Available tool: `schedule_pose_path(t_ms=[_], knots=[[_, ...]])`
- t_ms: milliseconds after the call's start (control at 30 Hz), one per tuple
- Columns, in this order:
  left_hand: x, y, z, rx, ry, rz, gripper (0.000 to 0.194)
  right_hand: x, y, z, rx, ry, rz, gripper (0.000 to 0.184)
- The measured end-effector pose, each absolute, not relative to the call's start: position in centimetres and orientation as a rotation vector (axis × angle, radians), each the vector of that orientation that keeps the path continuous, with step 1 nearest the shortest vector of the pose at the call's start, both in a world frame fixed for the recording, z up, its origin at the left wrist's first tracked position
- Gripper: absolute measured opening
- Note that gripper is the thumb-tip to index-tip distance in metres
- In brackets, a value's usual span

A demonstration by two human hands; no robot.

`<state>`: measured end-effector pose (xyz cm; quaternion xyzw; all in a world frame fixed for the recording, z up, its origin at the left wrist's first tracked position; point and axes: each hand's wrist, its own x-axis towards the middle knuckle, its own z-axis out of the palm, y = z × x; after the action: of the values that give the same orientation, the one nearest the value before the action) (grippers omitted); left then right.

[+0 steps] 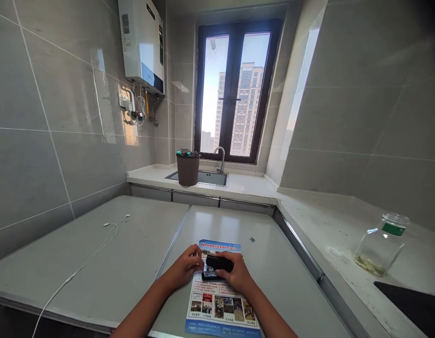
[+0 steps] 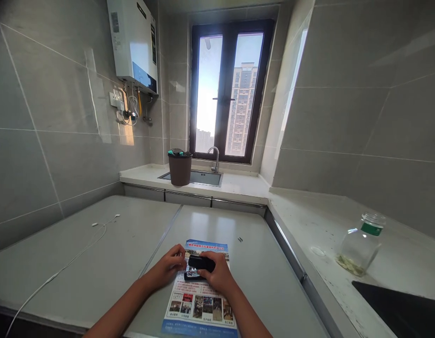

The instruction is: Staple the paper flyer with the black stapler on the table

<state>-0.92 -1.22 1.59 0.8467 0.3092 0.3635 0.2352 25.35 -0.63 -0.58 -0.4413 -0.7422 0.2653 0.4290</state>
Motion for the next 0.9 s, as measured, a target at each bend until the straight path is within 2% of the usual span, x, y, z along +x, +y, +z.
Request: schedule_pose_path(t_ms=[333, 633, 900], knots=[[-0.58, -1.38, 1.6, 2.324, 0.852, 1.02, 0.018, 25.07, -0.59, -0.94, -1.097, -1.828, 0.693, 0.048], [-0.58, -1.49, 1.76, 2.256, 0.869, 1.071, 0.008, 24.96, -0.67, -0.6, -1.081, -1.842, 0.726, 0.048], [-0.33, -1.24, 1.17, 2.232, 0.859, 1.131, 0.009, 24.89, -0.6, -1.21, -1.096, -1.806, 0.678, 0.048]])
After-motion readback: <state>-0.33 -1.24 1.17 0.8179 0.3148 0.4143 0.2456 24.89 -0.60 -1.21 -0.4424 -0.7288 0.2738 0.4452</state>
